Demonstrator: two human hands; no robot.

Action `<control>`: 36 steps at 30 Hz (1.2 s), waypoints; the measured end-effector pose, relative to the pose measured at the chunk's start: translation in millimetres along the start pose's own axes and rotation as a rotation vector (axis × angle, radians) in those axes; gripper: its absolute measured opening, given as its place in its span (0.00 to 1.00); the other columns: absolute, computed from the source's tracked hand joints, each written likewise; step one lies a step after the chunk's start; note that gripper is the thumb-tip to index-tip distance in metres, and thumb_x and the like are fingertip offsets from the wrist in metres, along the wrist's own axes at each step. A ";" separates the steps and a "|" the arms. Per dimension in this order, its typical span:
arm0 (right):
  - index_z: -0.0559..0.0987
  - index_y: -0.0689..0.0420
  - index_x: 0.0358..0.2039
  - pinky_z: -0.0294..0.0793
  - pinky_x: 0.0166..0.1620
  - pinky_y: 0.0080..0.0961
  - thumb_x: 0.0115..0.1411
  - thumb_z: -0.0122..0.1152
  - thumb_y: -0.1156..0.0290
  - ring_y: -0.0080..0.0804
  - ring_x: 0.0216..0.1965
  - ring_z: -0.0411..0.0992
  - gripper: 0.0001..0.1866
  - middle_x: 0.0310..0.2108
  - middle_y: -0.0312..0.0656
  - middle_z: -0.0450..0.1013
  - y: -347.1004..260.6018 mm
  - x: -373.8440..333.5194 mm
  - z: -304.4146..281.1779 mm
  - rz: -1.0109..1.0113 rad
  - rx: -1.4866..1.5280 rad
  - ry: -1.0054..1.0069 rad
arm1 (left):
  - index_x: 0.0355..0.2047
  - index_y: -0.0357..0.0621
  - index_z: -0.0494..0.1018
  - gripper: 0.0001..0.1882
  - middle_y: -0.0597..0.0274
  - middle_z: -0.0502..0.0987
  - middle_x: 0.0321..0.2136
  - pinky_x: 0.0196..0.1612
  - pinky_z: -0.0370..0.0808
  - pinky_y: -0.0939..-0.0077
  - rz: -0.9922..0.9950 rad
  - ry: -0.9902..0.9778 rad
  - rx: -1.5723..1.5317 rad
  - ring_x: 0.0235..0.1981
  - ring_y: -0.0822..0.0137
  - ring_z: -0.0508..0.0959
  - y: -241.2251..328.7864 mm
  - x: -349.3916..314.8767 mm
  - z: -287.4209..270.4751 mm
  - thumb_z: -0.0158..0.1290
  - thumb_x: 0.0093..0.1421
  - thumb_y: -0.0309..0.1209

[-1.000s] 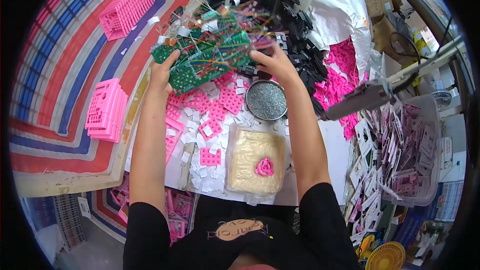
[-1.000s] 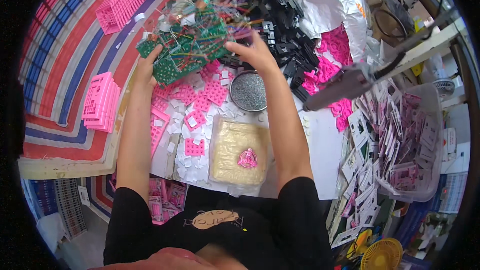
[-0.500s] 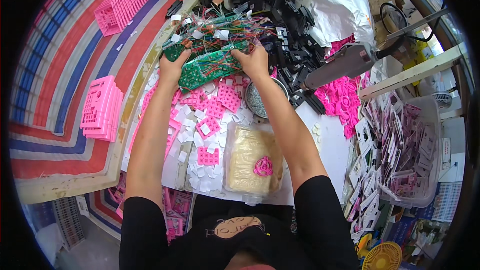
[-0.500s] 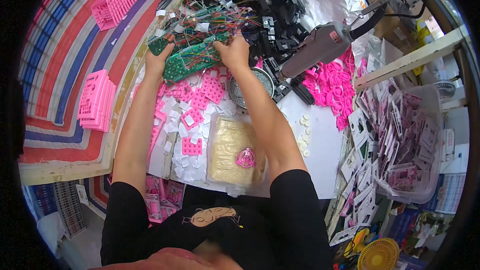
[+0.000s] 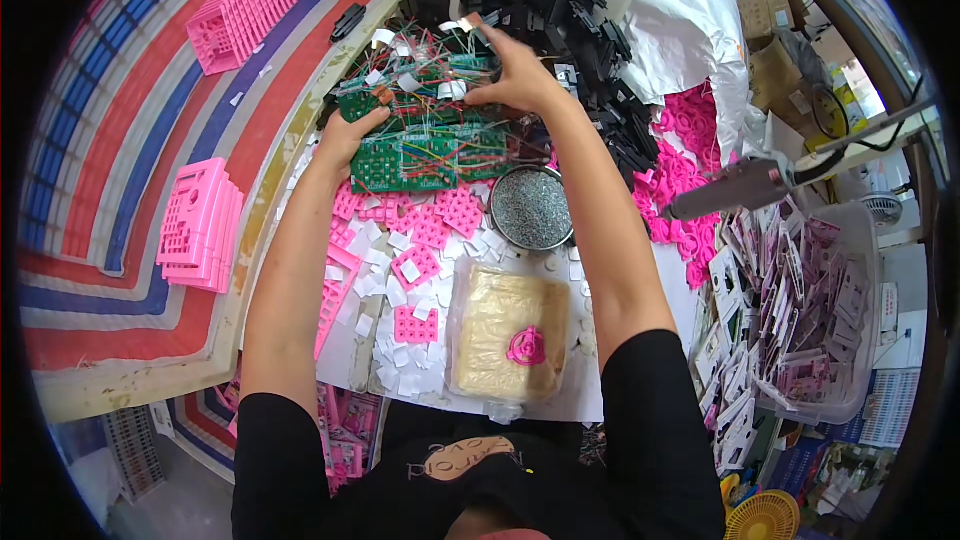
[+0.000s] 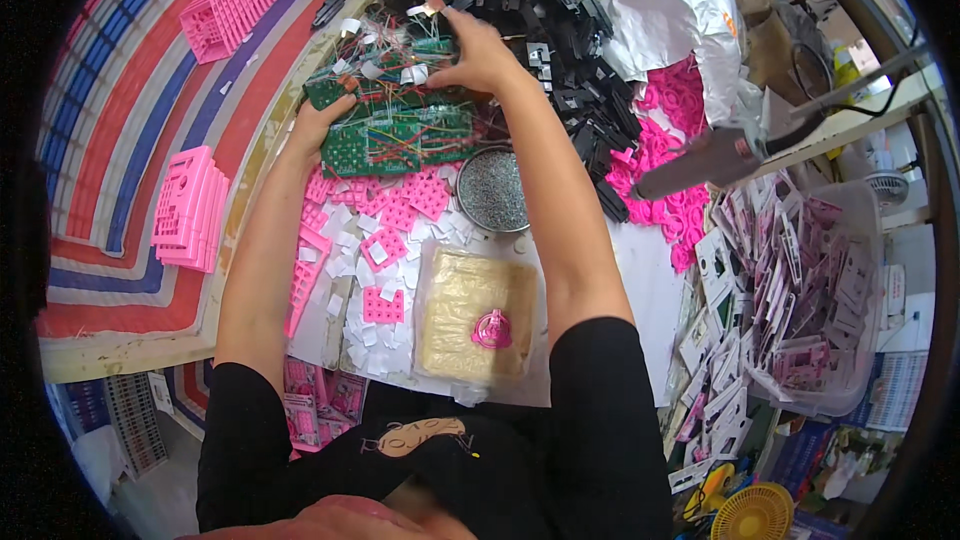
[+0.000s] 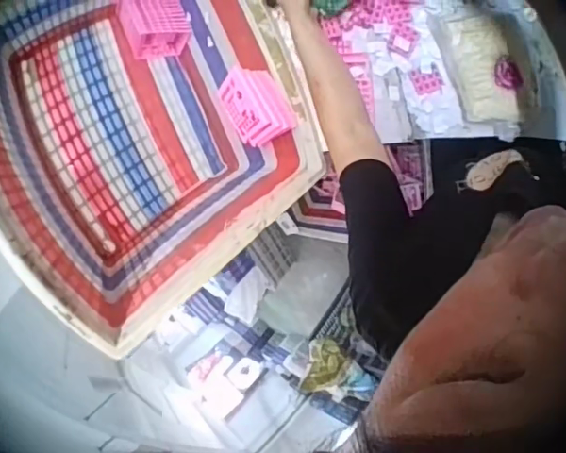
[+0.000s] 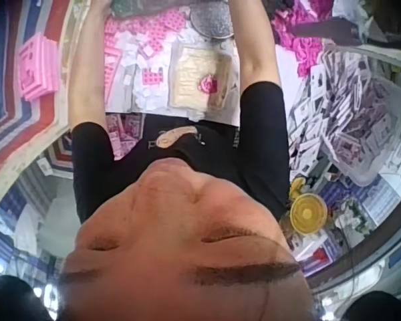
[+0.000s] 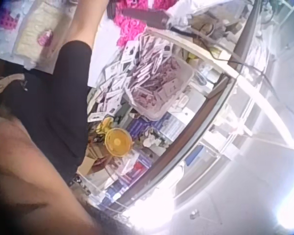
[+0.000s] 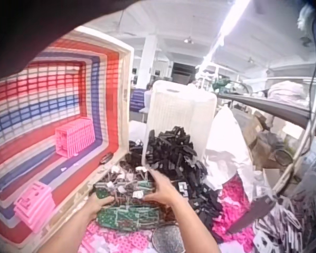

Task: Assemble a pink electronic toy piggy bank by installing the circuit board and internal components.

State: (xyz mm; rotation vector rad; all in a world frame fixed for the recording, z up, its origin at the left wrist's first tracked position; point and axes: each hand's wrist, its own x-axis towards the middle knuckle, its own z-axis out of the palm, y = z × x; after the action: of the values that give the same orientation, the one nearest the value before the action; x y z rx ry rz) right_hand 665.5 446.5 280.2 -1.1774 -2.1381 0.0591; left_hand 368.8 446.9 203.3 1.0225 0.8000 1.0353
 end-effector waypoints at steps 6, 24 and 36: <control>0.84 0.61 0.39 0.76 0.52 0.37 0.37 0.81 0.47 0.45 0.45 0.79 0.34 0.40 0.54 0.80 -11.0 15.3 31.4 0.423 -0.261 -0.181 | 0.48 0.38 0.76 0.18 0.62 0.82 0.44 0.48 0.75 0.72 0.347 0.205 0.433 0.41 0.68 0.81 -12.7 7.2 18.3 0.64 0.58 0.29; 0.75 0.50 0.53 0.67 0.54 0.60 0.50 0.70 0.55 0.48 0.50 0.77 0.29 0.46 0.45 0.80 -55.1 53.8 50.5 0.295 -0.381 -0.477 | 0.47 0.38 0.77 0.22 0.47 0.83 0.36 0.41 0.79 0.63 0.303 0.413 0.894 0.36 0.55 0.84 -5.7 10.9 34.0 0.64 0.56 0.38; 0.79 0.54 0.49 0.74 0.52 0.52 0.45 0.76 0.53 0.48 0.56 0.68 0.32 0.49 0.45 0.75 -113.5 -49.3 58.6 0.270 -0.277 -0.347 | 0.55 0.29 0.59 0.44 0.39 0.78 0.46 0.50 0.77 0.63 0.055 0.089 1.088 0.48 0.49 0.80 -4.6 -6.6 -7.3 0.73 0.43 0.33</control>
State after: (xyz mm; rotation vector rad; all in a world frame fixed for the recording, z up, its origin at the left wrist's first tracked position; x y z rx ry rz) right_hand 565.9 358.3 248.2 -1.7210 -2.3201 0.0951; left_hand 361.4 442.1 197.0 1.9167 1.4720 0.6493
